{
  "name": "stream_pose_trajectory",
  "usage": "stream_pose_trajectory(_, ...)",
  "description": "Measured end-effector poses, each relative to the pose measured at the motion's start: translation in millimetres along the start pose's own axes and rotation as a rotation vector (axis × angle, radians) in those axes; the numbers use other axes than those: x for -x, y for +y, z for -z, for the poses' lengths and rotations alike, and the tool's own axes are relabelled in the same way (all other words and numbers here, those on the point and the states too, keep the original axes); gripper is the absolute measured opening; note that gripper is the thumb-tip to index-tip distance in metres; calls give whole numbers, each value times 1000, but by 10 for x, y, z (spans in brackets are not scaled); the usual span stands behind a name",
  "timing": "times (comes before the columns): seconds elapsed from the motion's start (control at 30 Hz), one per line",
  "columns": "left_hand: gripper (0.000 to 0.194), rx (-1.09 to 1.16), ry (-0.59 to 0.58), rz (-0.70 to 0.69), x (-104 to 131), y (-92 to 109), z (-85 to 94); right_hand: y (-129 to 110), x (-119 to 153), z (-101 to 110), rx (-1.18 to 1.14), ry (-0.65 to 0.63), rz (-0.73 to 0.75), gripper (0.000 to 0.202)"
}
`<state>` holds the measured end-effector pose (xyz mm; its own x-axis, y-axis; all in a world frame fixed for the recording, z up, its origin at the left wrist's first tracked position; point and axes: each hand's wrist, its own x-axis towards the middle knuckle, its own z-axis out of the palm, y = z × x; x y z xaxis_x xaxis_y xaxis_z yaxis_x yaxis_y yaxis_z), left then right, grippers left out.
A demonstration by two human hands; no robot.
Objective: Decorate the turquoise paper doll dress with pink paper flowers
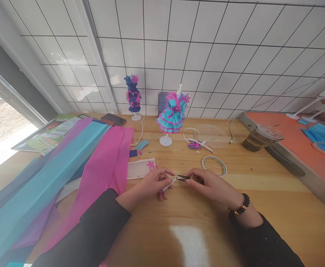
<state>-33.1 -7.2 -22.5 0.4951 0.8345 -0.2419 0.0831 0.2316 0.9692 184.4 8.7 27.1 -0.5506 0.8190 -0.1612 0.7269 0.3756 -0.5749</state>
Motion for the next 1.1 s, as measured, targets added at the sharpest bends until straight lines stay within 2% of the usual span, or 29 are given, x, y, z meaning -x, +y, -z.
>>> stream_pose_trajectory(0.17,34,-26,26,22,-8,-28,-35,30,4,12,-15,15,-1,32)
stream_pose_trajectory(0.33,32,-24,40,-14,-2,-49,-53,0,7,-2,-36,-14,13,31)
stream_pose_trajectory(0.63,33,-96,14,38,-4,-40,-57,42,19,14,-51,-35,-3,32)
stream_pose_trajectory(1.1,31,-65,47,-19,7,-30,-66,-51,11,-28,22,-84,23,31)
